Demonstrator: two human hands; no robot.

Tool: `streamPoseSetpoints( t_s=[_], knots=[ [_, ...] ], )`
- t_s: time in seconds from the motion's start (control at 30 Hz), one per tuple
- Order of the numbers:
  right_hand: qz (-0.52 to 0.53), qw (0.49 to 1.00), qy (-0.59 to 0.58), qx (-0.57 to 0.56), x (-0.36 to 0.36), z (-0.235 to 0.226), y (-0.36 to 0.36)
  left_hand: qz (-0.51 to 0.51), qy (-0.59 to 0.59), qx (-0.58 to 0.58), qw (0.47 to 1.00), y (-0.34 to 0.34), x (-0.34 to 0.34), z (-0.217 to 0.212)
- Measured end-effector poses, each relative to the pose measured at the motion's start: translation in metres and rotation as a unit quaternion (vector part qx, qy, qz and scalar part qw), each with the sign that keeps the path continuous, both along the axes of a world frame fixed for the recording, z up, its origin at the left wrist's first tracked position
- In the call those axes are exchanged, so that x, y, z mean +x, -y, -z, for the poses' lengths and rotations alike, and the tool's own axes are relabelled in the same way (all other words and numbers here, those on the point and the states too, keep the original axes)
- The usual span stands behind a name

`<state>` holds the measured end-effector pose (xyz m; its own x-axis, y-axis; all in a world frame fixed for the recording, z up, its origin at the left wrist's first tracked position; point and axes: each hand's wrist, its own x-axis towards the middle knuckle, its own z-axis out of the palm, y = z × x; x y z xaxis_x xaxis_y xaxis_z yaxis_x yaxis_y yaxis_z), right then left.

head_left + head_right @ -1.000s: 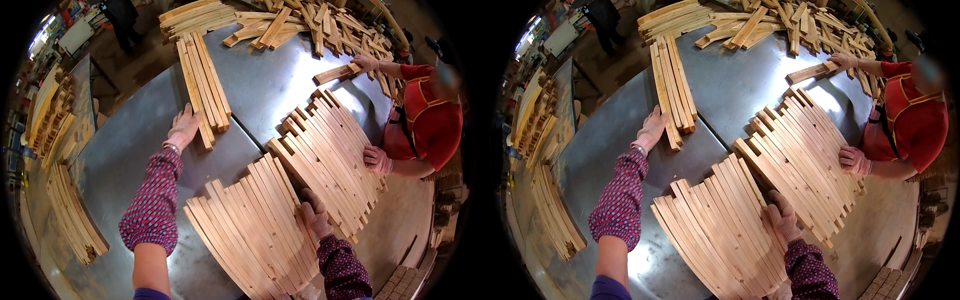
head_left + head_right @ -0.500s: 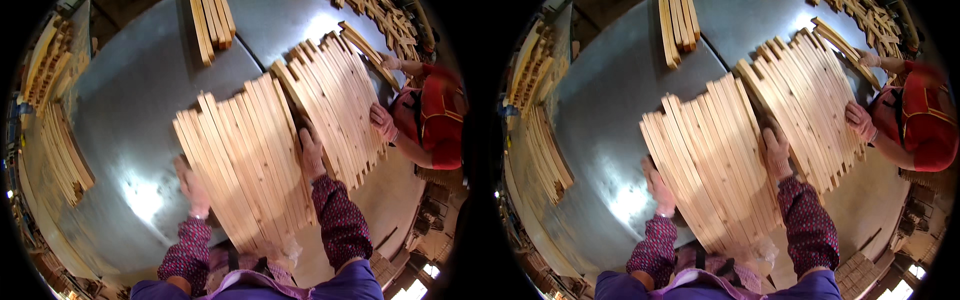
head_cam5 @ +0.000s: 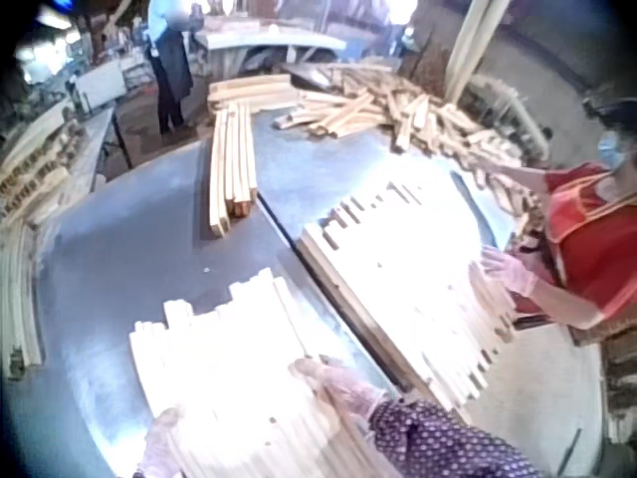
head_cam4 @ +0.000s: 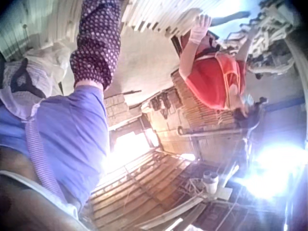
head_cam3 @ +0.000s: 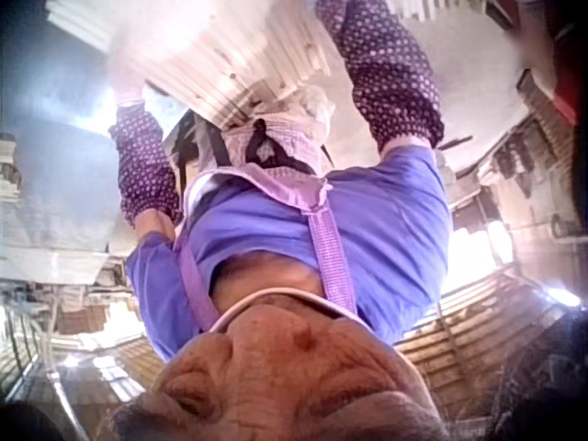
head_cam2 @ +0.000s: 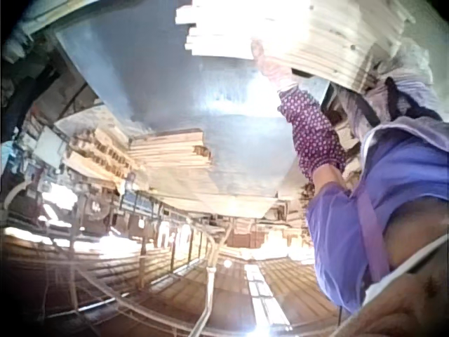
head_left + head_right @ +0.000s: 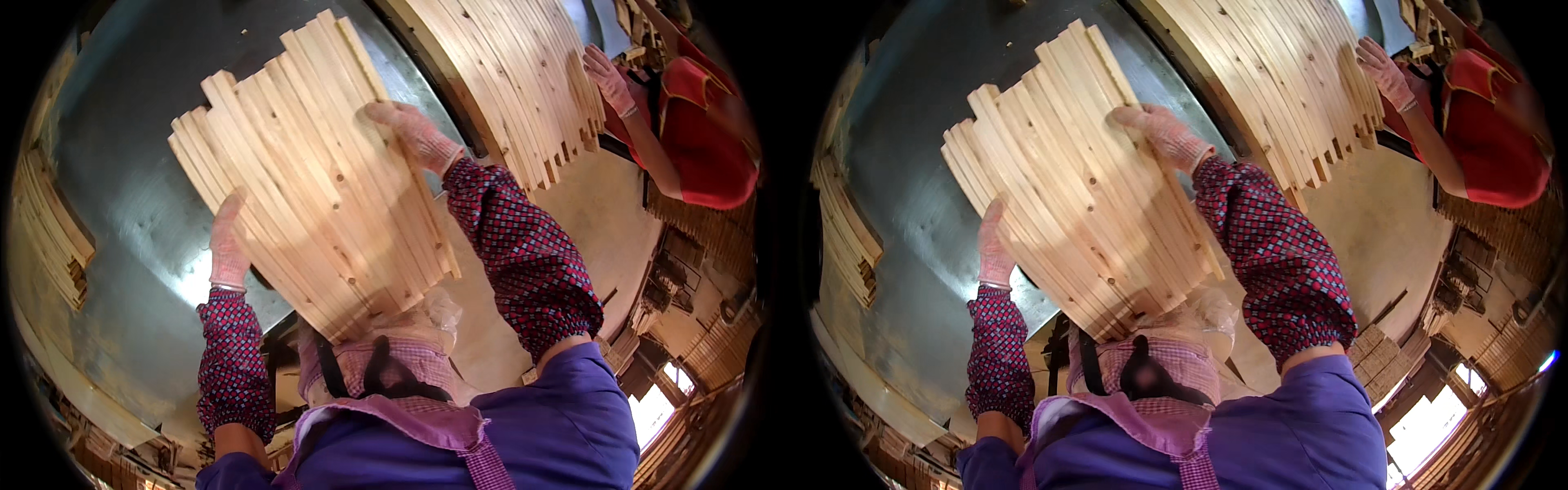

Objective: The person repeatedly picks up small wooden planks from a metal table and stacks them into neat piles. Two other workers are visible in the background performing similar tasks. The person aligns the planks and organizes them into uniform stacks throughout the clip.

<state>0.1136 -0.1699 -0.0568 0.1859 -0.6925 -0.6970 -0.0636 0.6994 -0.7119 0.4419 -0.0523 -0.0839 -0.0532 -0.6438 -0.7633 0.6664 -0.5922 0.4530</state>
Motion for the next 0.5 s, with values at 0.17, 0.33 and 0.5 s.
streamPoseSetpoints(
  t_s=[0.17, 0.33, 0.5],
  knots=[
    [-0.013, 1.000, 0.009, 0.023, -0.006, -0.006, 0.000, 0.008, 0.021, -0.032, 0.999, -0.016, 0.008, 0.021],
    [-0.048, 0.997, 0.018, -0.051, -0.006, -0.001, 0.003, 0.004, 0.057, -0.036, 0.998, -0.011, 0.003, 0.013],
    [-0.020, 0.997, 0.046, -0.062, 0.000, 0.009, 0.004, 0.006, 0.154, -0.063, 0.986, -0.001, -0.001, -0.011]
  ],
)
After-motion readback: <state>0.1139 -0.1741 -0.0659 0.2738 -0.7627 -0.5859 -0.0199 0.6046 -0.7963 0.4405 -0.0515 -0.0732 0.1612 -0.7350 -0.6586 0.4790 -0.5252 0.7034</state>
